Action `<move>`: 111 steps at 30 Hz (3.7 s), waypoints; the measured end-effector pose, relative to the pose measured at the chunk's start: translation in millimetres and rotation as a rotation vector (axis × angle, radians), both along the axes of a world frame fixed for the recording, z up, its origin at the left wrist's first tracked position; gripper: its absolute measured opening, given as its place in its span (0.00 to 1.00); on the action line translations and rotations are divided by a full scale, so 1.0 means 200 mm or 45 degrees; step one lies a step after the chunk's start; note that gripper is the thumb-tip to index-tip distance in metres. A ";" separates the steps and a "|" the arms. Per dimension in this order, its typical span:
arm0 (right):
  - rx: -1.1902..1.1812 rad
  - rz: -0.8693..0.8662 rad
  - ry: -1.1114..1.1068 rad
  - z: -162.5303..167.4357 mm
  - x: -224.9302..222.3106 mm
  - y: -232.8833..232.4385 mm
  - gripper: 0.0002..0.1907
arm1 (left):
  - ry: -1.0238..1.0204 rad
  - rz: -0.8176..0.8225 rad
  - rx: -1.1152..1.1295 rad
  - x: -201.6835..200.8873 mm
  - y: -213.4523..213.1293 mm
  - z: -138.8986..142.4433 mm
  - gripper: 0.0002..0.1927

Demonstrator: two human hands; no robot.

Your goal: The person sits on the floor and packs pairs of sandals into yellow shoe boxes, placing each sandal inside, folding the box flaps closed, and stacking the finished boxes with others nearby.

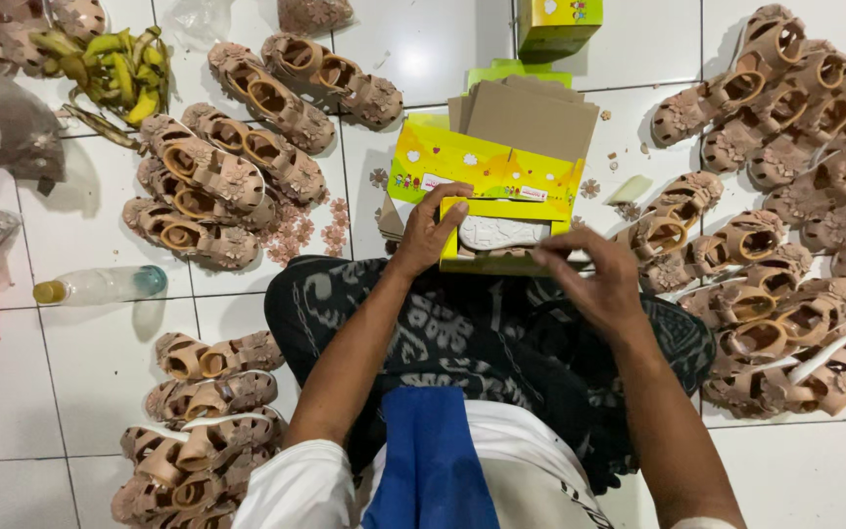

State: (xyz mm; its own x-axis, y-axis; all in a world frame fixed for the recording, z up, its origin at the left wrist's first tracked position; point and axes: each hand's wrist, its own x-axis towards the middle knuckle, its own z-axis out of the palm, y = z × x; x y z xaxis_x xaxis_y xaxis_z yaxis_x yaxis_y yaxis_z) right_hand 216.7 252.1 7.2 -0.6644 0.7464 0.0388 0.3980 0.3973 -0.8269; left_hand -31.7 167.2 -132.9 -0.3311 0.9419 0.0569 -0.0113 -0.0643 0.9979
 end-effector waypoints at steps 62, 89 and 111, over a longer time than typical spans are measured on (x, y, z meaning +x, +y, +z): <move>-0.665 -0.390 0.271 -0.38 -0.26 0.35 0.07 | 0.064 0.017 -0.171 -0.06 0.23 0.28 0.13; -1.097 -0.936 0.528 -0.59 -0.15 -0.21 0.28 | 0.131 0.146 -0.411 0.01 0.19 0.15 0.23; -1.283 -0.519 0.937 -0.34 -0.03 -0.18 0.21 | -0.559 0.218 -0.293 0.00 0.05 0.37 0.54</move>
